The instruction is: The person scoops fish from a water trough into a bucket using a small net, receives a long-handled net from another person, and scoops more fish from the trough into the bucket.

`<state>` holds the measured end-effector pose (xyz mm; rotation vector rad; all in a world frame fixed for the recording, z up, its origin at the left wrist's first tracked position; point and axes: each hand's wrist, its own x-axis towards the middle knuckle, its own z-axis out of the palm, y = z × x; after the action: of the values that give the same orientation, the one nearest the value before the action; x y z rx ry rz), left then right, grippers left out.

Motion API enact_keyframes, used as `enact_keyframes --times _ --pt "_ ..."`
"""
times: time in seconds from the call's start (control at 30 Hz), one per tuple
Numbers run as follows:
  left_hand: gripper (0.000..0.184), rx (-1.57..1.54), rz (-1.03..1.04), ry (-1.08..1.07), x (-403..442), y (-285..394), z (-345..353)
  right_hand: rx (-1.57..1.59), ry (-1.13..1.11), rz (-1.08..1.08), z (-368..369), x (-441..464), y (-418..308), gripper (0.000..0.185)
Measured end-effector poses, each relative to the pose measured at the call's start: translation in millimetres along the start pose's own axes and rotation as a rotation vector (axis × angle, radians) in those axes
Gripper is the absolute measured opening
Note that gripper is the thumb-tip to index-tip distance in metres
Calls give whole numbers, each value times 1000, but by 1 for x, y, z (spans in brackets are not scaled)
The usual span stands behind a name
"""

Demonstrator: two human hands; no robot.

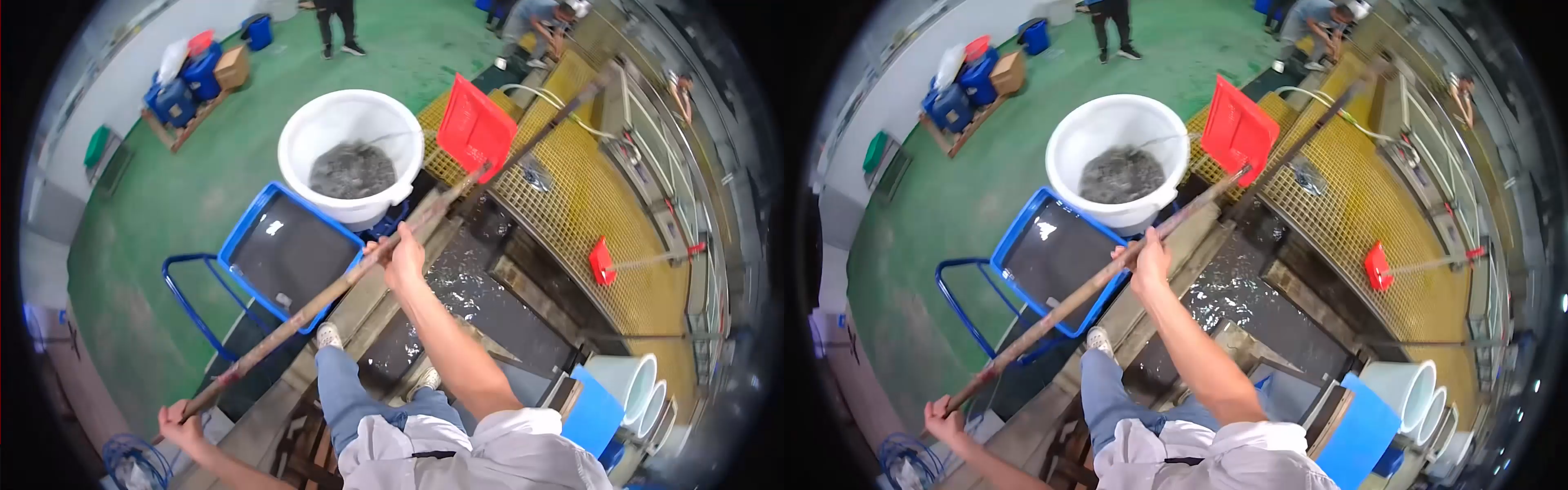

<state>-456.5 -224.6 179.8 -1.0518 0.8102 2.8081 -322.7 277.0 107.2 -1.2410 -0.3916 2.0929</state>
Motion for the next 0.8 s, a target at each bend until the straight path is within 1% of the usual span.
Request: enact_keyframes --times 0.07,0.1,0.13,0.2,0.23,0.27,0.33,0.4,0.43,0.47,0.53,0.57,0.6,0.63,0.67,0.73,0.77,0.8 --pt "34 97 37 -238 -43 -28 39 101 125 -34 -45 5 -15 27" --pt "34 155 61 -412 -70 -49 61 199 298 -40 -69 17 -15 25" --pt "33 218 81 -587 -100 -77 82 134 395 -8 -102 32 -14 26" --pt "30 359 150 -725 -152 -155 109 277 497 84 -163 54 -6 30" --pt "29 373 -121 -1056 -151 -181 107 396 526 113 -198 67 7 32" --pt "32 480 34 -860 -193 -237 112 529 536 226 -241 84 30 32" --pt "36 631 -95 -1090 -197 -286 81 616 553 318 -321 105 84 32" --pt "35 741 -226 -1227 -211 -347 47 726 634 468 -384 110 139 30" --pt "33 818 -248 -1179 -223 -371 27 746 672 519 -410 108 169 28" --pt "33 862 -260 -1180 -225 -395 3 761 707 574 -432 107 199 26" --pt "31 1051 -222 -1020 -229 -440 -45 888 704 672 -495 110 288 16" --pt "29 1087 -180 -1020 -226 -461 -70 869 776 738 -515 111 316 18" --pt "29 1128 -196 -1020 -219 -475 -94 856 856 804 -532 107 341 20" --pt "28 1165 -234 -1056 -208 -491 -114 792 859 762 -545 105 354 15" --pt "27 1187 -267 -1096 -201 -498 -140 808 878 765 -564 108 366 15" --pt "25 1247 -284 -1130 -192 -514 -176 685 899 923 -594 111 387 13" --pt "24 1212 -282 -1125 -186 -519 -194 686 870 946 -608 118 400 15" --pt "25 1249 -188 -1045 -185 -524 -208 696 887 943 -618 124 407 15"
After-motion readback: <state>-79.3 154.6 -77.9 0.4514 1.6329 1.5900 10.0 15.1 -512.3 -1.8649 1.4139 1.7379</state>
